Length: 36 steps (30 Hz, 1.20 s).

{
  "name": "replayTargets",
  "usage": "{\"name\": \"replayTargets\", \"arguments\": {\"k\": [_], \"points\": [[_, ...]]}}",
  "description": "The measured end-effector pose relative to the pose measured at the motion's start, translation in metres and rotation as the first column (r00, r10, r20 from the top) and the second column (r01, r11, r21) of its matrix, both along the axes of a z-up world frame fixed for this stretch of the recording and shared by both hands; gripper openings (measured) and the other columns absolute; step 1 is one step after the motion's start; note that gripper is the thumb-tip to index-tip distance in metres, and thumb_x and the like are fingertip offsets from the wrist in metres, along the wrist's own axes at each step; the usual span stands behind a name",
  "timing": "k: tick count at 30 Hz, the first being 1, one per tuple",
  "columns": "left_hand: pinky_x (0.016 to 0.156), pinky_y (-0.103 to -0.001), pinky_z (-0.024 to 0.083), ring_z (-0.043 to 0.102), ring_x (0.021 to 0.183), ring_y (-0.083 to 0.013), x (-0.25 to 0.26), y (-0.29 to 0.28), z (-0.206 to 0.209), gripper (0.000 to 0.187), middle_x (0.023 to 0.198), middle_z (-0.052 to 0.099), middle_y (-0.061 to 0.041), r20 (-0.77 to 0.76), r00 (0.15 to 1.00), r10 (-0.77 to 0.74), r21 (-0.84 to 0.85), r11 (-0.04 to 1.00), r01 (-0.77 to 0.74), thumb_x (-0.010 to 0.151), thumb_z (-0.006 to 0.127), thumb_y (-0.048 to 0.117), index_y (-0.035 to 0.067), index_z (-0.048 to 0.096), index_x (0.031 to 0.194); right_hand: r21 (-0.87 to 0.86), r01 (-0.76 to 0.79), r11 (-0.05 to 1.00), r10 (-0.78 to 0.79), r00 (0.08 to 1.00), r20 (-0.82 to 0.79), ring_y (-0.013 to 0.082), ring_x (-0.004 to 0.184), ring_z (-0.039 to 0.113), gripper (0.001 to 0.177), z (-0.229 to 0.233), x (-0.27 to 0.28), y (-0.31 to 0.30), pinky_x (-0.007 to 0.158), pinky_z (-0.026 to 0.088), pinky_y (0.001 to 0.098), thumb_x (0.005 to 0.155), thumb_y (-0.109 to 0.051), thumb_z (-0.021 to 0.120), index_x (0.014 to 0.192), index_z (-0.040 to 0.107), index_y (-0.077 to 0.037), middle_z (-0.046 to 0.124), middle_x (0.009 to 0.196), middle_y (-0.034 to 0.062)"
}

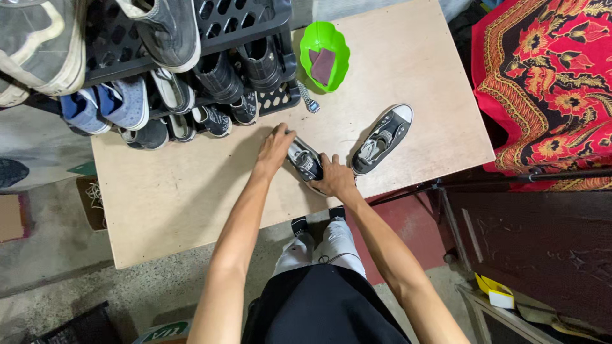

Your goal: The person takes a sneaker from a shoe rack, pulls the laces out of the eyelets to unlace it, then threads the laces back through the eyelets and ties them. They place the finished sneaker back on the shoe rack.

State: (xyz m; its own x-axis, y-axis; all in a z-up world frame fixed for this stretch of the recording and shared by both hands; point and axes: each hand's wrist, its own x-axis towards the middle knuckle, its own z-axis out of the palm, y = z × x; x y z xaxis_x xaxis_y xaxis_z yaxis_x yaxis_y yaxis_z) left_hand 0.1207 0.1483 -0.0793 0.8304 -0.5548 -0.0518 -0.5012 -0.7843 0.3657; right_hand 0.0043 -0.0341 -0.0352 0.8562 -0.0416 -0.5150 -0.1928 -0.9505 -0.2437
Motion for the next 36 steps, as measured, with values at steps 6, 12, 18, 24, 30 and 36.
{"name": "replayTargets", "arguments": {"k": [6,12,18,24,30,36], "points": [[0.109,-0.048,0.048,0.054,0.134,-0.045,-0.006,-0.038,-0.009,0.022,0.152,0.049,-0.023,-0.001,0.994,0.11,-0.33,0.938,-0.104,0.093,0.059,-0.006,0.005,0.071,0.108,0.035,0.2,0.979,-0.201,0.979,0.03,0.042,0.1,0.071,0.096,-0.009,-0.006,0.003,0.077,0.061,0.0501,0.075,-0.064,0.079,0.141,0.038,-0.009,0.054,0.128,0.0242],[0.109,-0.044,0.045,0.053,0.134,-0.0401,-0.024,-0.034,-0.009,0.024,0.155,0.048,-0.02,-0.162,0.944,0.288,-0.415,0.848,-0.329,0.09,0.061,0.001,0.009,0.076,0.108,0.025,0.228,0.973,-0.227,0.973,-0.035,0.0417,0.104,0.071,0.092,-0.006,0.003,0.007,0.081,0.061,0.0494,0.078,-0.067,0.076,0.137,0.042,-0.006,0.057,0.128,0.0222],[0.109,-0.044,0.047,0.057,0.13,-0.0389,-0.042,-0.038,-0.01,0.019,0.149,0.052,-0.017,-0.441,0.775,0.452,-0.185,0.799,-0.571,0.091,0.072,0.022,0.016,0.077,0.108,0.016,0.065,0.998,-0.057,0.952,-0.302,0.0369,0.115,0.066,0.113,0.016,0.037,-0.02,0.097,0.054,0.0468,0.072,-0.076,0.079,0.146,0.037,-0.001,0.063,0.126,0.0231],[0.11,-0.046,0.041,0.049,0.132,-0.0436,-0.028,-0.051,-0.031,0.043,0.146,0.047,-0.025,-0.408,0.799,0.441,-0.284,0.771,-0.57,0.078,0.072,0.013,0.019,0.075,0.121,0.237,0.016,0.971,-0.029,0.998,0.052,0.036,0.112,0.068,0.059,0.007,0.067,-0.043,0.096,0.054,0.048,0.084,-0.042,0.071,0.136,0.058,-0.017,0.071,0.117,0.0169],[0.114,-0.045,0.041,0.06,0.125,-0.0382,-0.013,-0.056,-0.055,0.038,0.135,0.062,-0.02,-0.485,0.715,0.503,-0.02,0.811,-0.585,0.082,0.07,0.013,0.025,0.078,0.118,0.287,-0.08,0.955,0.033,0.986,0.165,0.041,0.109,0.066,0.04,-0.023,0.062,-0.027,0.093,0.053,0.0513,0.09,-0.031,0.067,0.128,0.065,-0.02,0.066,0.122,0.0176],[0.105,-0.045,0.051,0.062,0.12,-0.0374,-0.018,-0.06,-0.056,0.025,0.128,0.069,-0.015,-0.392,0.702,0.595,0.068,0.78,-0.622,0.078,0.078,0.013,0.025,0.083,0.1,0.271,-0.051,0.961,0.018,0.992,0.121,0.043,0.106,0.066,0.04,-0.021,0.052,-0.027,0.091,0.053,0.0525,0.09,-0.028,0.065,0.13,0.064,-0.022,0.063,0.121,0.0174]]}}
